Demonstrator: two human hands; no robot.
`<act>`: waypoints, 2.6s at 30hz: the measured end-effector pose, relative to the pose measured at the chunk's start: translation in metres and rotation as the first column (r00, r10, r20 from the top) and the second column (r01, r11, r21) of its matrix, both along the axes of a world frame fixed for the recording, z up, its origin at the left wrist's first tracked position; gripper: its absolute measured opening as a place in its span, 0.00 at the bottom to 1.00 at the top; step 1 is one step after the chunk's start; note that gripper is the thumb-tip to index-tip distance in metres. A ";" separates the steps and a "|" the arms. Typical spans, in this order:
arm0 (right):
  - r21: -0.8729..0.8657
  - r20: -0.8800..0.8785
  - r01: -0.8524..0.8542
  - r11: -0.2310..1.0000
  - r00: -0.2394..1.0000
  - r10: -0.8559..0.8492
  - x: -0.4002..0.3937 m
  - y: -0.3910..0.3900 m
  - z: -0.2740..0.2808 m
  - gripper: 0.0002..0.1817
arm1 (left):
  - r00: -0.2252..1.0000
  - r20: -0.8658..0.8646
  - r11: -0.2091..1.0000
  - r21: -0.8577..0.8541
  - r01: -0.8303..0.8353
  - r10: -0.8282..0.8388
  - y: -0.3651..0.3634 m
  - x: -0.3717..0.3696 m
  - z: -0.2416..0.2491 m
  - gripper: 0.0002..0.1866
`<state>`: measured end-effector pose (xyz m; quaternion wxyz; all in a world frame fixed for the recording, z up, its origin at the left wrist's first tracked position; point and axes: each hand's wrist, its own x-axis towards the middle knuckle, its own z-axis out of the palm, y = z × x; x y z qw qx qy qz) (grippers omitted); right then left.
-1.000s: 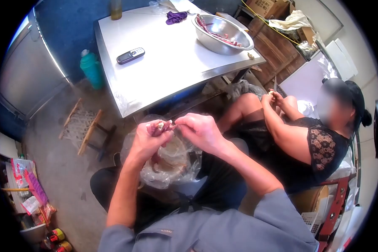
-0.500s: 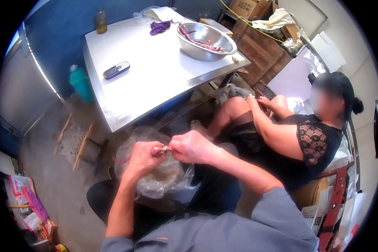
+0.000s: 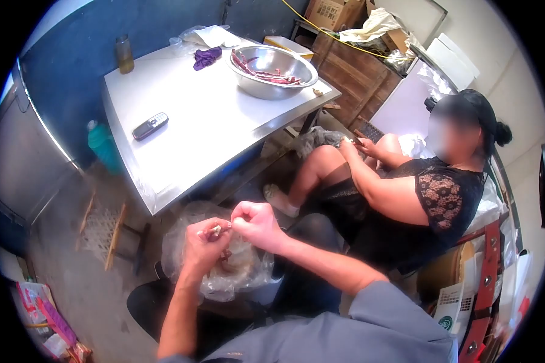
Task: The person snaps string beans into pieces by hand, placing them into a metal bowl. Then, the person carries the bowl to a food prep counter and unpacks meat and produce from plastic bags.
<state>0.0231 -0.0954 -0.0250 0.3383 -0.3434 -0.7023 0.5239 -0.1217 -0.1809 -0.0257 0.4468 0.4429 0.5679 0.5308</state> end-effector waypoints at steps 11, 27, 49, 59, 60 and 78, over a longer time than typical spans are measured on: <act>-0.255 -0.036 -0.140 0.957 0.990 0.136 0.004 0.009 -0.049 0.07 | 0.842 0.528 0.982 0.080 -0.173 0.105 0.005 -0.017 0.014 0.05; -0.268 -0.006 -0.351 0.897 0.932 0.362 -0.027 -0.036 -0.029 0.25 | 0.701 0.702 0.977 0.032 -0.211 0.129 0.007 -0.026 -0.011 0.12; -0.255 0.075 -0.442 0.860 0.878 0.473 -0.001 -0.048 -0.044 0.15 | 0.510 0.850 0.933 0.071 -0.353 0.128 0.003 -0.067 -0.009 0.07; -0.571 0.020 -0.175 0.802 0.974 0.227 0.086 -0.067 -0.072 0.12 | 0.521 0.848 0.841 0.207 -0.500 0.101 -0.023 -0.105 0.014 0.08; -0.569 0.026 -0.150 0.809 0.979 0.200 0.087 -0.067 -0.065 0.11 | 0.563 0.820 0.839 0.228 -0.493 0.108 -0.022 -0.104 0.014 0.06; -0.724 0.054 0.029 0.689 0.998 0.015 0.037 -0.005 -0.084 0.07 | 0.926 0.377 0.977 -0.194 0.083 -0.003 0.010 -0.015 -0.019 0.20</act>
